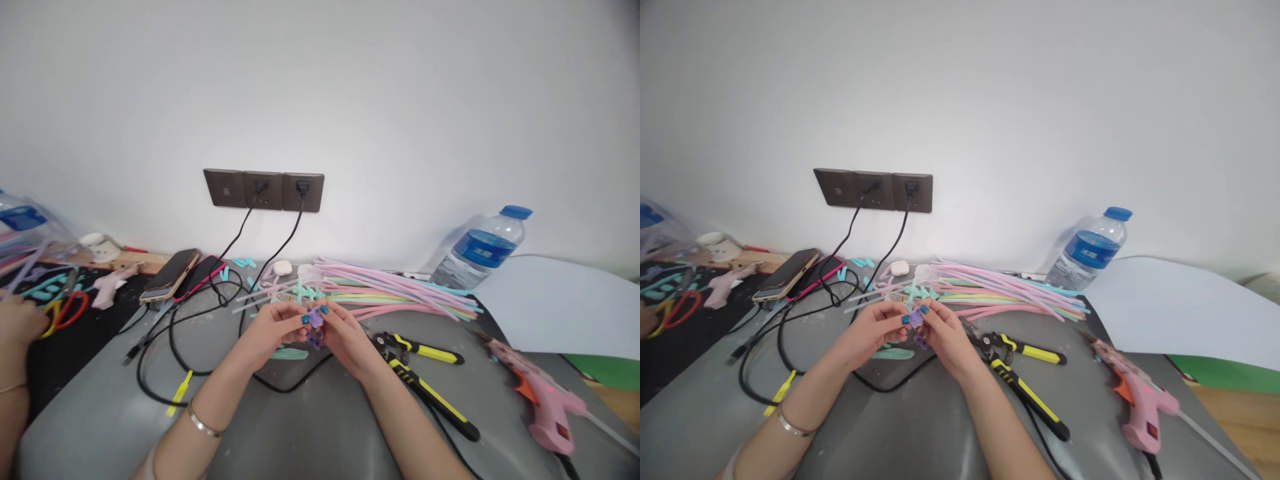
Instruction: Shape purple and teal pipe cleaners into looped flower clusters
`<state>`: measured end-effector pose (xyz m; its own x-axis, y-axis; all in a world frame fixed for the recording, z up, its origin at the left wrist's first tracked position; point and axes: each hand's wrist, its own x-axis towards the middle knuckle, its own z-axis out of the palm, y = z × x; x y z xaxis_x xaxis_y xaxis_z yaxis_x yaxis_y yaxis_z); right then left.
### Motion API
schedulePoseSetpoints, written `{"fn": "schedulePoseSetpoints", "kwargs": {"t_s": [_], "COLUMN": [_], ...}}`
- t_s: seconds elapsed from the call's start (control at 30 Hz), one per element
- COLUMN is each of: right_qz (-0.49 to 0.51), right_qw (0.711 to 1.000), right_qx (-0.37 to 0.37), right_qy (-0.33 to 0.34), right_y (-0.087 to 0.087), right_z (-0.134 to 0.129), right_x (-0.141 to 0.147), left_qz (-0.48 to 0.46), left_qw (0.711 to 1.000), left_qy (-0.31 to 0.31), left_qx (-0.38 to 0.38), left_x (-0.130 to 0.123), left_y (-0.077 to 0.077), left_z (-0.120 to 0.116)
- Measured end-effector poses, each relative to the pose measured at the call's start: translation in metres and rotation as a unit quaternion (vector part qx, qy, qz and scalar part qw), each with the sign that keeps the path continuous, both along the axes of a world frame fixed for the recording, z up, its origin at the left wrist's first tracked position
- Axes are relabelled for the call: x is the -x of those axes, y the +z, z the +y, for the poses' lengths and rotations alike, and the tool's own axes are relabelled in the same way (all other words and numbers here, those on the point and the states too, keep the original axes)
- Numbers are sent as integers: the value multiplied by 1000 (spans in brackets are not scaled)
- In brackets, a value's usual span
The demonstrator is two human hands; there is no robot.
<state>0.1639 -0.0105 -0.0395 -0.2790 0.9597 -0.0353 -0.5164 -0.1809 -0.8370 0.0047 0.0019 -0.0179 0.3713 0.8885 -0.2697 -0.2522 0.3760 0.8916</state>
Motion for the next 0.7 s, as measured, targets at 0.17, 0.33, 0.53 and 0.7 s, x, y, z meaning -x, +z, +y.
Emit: {"fn": "schedulePoseSetpoints", "kwargs": {"t_s": [0.17, 0.33, 0.53, 0.7], "right_qz": [-58, -101, -159, -129], "right_qw": [998, 995, 987, 991], "right_qx": [0, -1, -23, -23], "right_qy": [23, 0, 3, 16], "right_y": [1, -6, -15, -13], "right_z": [2, 7, 12, 10], "right_x": [-8, -15, -23, -18], "left_qz": [29, 87, 201, 185], "left_qw": [999, 990, 949, 960], "left_qy": [-20, -14, 14, -16], "left_qx": [-36, -112, -241, -212], "left_x": [0, -1, -2, -1], "left_y": [-4, -11, -10, -9], "left_z": [-1, 2, 6, 4]}}
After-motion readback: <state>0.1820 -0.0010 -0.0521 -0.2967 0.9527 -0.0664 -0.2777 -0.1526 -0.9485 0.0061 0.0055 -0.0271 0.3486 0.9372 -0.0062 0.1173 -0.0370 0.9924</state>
